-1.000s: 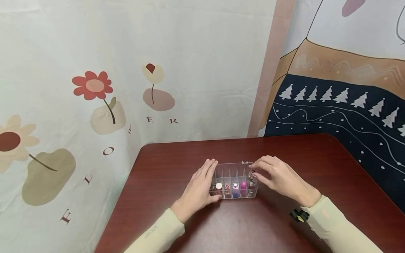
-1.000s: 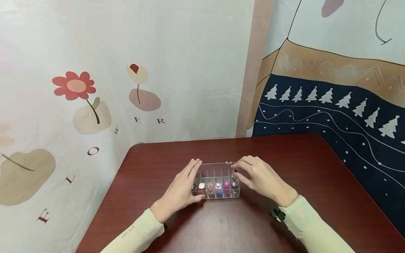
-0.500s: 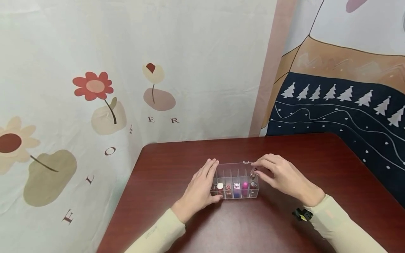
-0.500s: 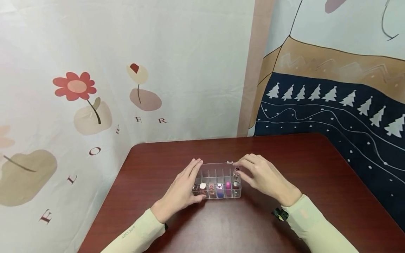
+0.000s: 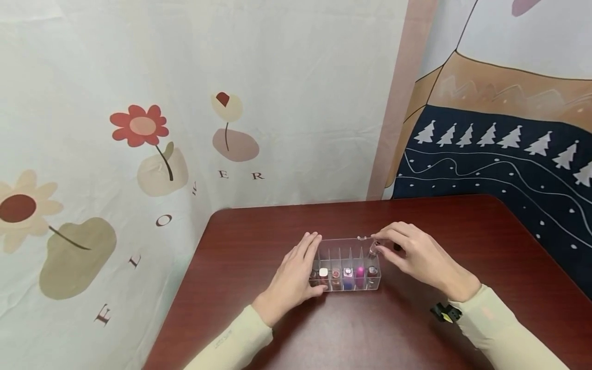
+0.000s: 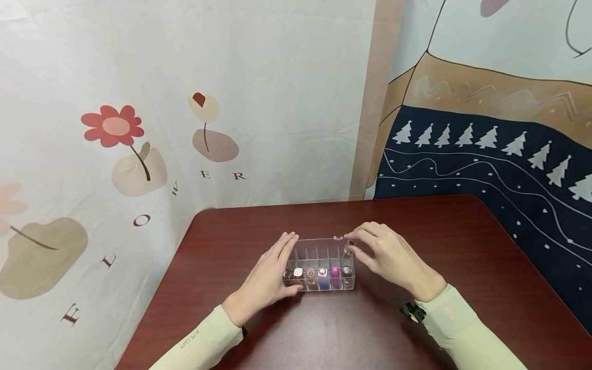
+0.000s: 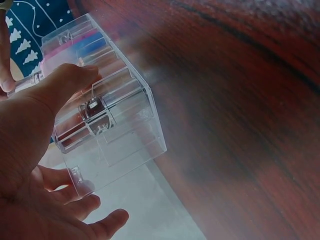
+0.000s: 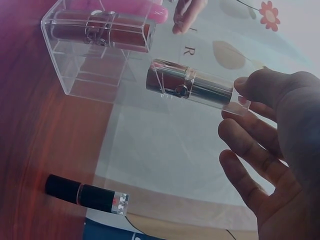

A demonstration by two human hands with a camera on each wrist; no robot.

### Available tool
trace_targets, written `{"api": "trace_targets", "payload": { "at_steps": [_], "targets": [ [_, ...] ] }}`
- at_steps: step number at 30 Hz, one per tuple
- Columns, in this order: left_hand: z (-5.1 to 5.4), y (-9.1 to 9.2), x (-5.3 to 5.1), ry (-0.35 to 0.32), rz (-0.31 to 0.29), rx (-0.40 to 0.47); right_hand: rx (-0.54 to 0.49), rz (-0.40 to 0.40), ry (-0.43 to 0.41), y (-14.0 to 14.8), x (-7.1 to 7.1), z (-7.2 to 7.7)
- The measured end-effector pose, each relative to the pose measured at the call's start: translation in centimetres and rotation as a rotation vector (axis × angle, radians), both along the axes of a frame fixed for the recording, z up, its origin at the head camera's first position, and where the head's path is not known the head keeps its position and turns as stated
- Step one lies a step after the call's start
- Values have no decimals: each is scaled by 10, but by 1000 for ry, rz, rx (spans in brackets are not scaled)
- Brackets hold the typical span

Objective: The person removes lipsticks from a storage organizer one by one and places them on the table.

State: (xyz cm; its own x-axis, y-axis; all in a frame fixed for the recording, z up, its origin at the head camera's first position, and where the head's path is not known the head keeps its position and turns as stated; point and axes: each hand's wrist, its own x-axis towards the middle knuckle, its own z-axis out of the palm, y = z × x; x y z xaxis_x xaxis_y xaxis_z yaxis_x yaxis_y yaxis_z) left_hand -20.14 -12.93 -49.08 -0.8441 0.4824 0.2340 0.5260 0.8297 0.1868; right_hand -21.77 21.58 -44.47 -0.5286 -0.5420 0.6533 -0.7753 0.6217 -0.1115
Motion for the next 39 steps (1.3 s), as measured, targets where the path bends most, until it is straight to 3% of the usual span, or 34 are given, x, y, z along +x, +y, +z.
{"api": "trace_targets", "payload": {
  "at_steps": [13,22,39],
  "targets": [
    [-1,1,0,2,1,-5,-45,7,19,7,-1,6],
    [-2,0,1,4,-4,-4,-63,-15,-12,12,1,12],
    [1,0,1,15,1,-30,-106,-56,1,35,-5,10]
  ]
}}
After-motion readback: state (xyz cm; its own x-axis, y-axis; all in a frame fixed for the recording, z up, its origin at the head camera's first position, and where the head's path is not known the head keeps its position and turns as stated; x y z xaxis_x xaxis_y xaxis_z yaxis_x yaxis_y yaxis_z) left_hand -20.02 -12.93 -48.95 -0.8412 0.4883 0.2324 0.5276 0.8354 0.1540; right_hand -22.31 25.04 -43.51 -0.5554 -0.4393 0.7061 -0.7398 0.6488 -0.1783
